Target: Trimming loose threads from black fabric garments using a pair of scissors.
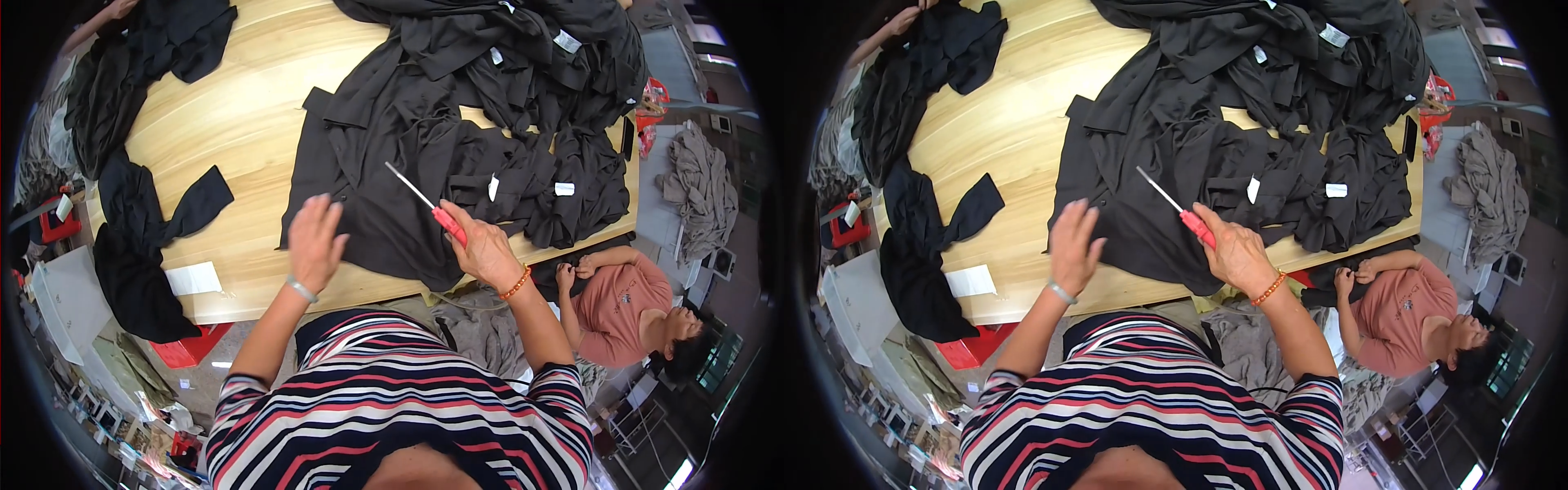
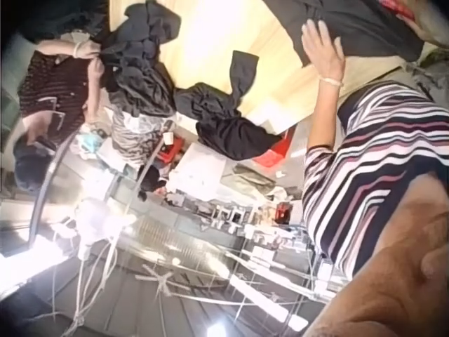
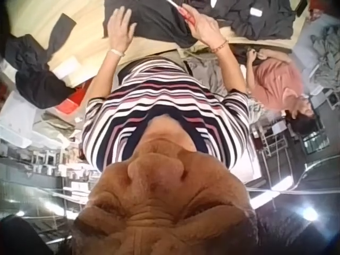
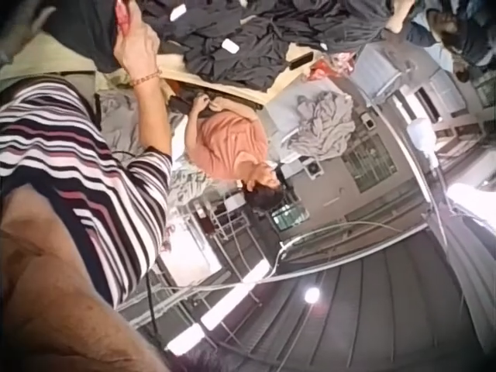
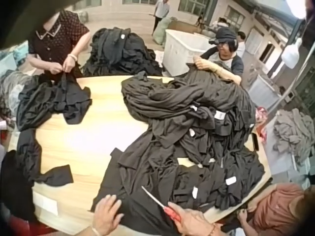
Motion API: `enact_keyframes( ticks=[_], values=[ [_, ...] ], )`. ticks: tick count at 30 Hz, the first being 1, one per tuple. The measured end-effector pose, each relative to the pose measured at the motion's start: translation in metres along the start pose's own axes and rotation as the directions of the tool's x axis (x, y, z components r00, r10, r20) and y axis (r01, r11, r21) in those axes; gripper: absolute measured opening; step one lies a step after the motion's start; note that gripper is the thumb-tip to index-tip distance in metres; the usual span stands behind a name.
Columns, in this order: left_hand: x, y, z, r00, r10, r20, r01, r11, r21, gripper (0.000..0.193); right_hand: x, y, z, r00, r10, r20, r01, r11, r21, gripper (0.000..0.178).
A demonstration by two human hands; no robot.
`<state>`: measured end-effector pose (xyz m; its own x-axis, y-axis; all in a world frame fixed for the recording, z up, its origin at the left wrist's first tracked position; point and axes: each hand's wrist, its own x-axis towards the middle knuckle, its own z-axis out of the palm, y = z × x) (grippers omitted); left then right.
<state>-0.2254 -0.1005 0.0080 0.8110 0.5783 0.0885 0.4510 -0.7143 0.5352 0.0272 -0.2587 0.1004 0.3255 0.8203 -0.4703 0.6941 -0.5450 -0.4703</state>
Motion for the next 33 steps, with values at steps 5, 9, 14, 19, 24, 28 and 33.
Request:
enact_keyframes(
  ticks=[5,9,14,19,24,28,33],
  values=[
    [-0.001,-0.013,0.074,0.977,0.134,0.168,-0.15,0.985,0.086,0.065,-0.009,-0.035,0.01,0.974,-0.028,0.225,0.069,0.982,-0.174,0.053],
    [-0.002,-0.016,0.076,0.977,0.128,0.171,-0.142,0.987,0.07,0.069,-0.011,-0.054,0.018,0.953,-0.13,0.273,0.178,0.971,-0.157,0.051],
    [-0.005,-0.02,0.088,0.984,0.136,0.117,-0.147,0.985,0.087,0.07,0.018,-0.092,0.046,0.913,-0.26,0.315,0.31,0.943,-0.121,0.048],
    [-0.006,-0.023,0.085,0.982,0.161,0.096,-0.166,0.985,0.043,0.067,0.019,-0.089,0.044,0.881,-0.308,0.36,0.385,0.908,-0.165,0.042],
    [-0.003,-0.022,0.069,0.996,0.091,0.001,-0.09,0.986,-0.144,0.055,-0.008,-0.062,0.008,0.971,-0.131,0.198,0.142,0.989,-0.043,0.045],
    [0.04,-0.006,0.049,0.991,0.108,-0.084,-0.119,0.983,-0.14,0.051,-0.016,-0.046,0.008,0.997,-0.015,0.073,0.02,0.997,-0.078,0.048],
    [0.056,-0.034,0.074,0.983,0.17,0.066,-0.173,0.984,0.05,0.055,-0.008,-0.05,0.014,0.995,0.07,0.075,-0.059,0.989,-0.139,0.047]
  ],
)
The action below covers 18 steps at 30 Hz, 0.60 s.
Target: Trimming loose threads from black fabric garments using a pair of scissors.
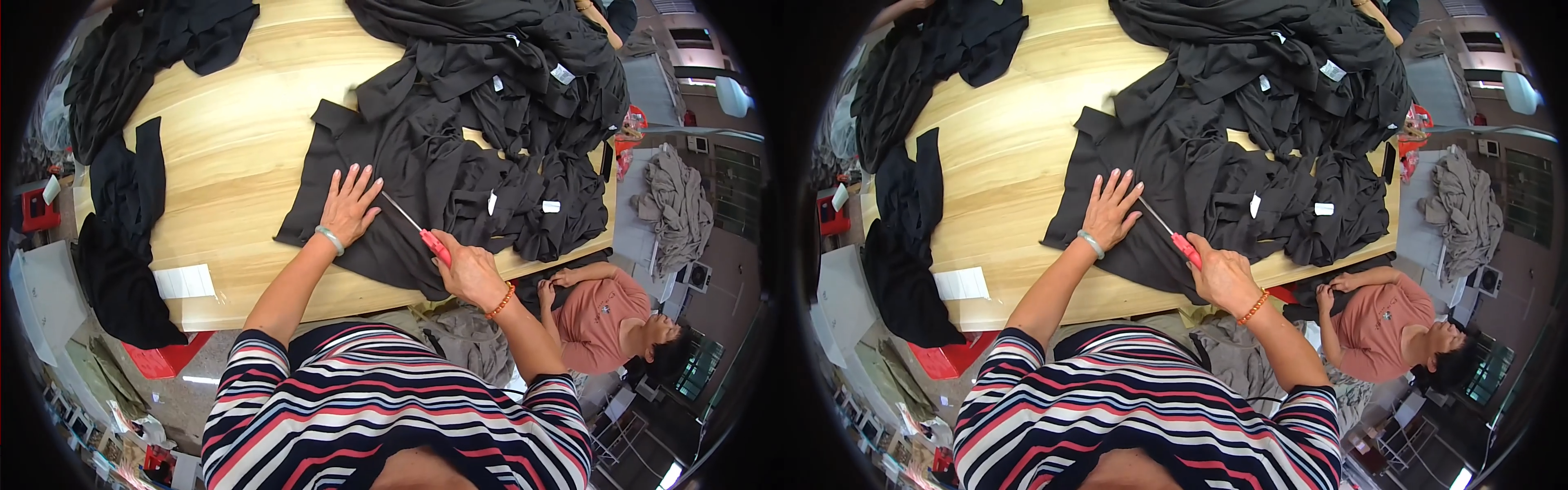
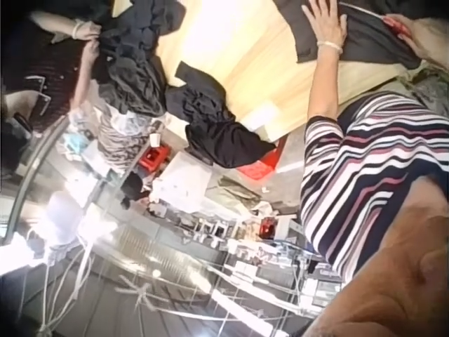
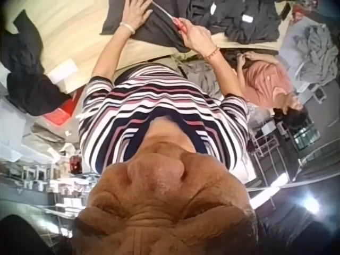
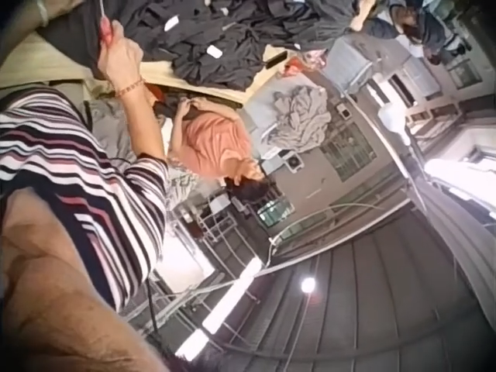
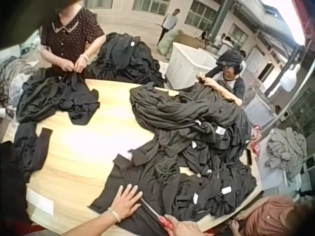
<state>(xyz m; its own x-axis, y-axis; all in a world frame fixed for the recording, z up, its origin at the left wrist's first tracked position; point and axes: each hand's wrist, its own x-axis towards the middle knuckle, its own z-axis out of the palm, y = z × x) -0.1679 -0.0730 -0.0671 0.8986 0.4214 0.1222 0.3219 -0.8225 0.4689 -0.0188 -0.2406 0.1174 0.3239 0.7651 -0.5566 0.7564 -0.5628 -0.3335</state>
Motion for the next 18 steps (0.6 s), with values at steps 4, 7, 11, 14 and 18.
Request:
enact_keyframes(
  ticks=[4,7,11,14,18],
  values=[
    [0.004,0.001,-0.001,0.999,-0.037,0.017,0.037,0.999,0.028,0.056,0.035,-0.007,0.004,0.994,-0.082,-0.067,0.082,0.997,-0.002,0.043],
    [0.005,0.0,0.002,0.999,-0.045,0.024,0.045,0.999,0.002,0.054,0.074,-0.014,0.013,0.973,-0.182,-0.145,0.181,0.983,-0.022,0.037],
    [0.005,0.0,0.0,0.998,-0.067,0.021,0.067,0.998,-0.001,0.054,0.08,-0.01,0.013,0.981,-0.174,-0.085,0.169,0.984,-0.06,0.038],
    [0.002,-0.001,-0.003,0.997,-0.083,0.008,0.083,0.997,0.001,0.054,0.068,-0.011,0.006,0.993,-0.109,0.049,0.11,0.994,-0.014,0.04],
    [0.005,0.001,-0.004,0.996,-0.082,0.016,0.083,0.997,-0.01,0.056,0.085,-0.018,0.006,0.98,-0.184,-0.076,0.182,0.983,-0.034,0.039]
  ],
)
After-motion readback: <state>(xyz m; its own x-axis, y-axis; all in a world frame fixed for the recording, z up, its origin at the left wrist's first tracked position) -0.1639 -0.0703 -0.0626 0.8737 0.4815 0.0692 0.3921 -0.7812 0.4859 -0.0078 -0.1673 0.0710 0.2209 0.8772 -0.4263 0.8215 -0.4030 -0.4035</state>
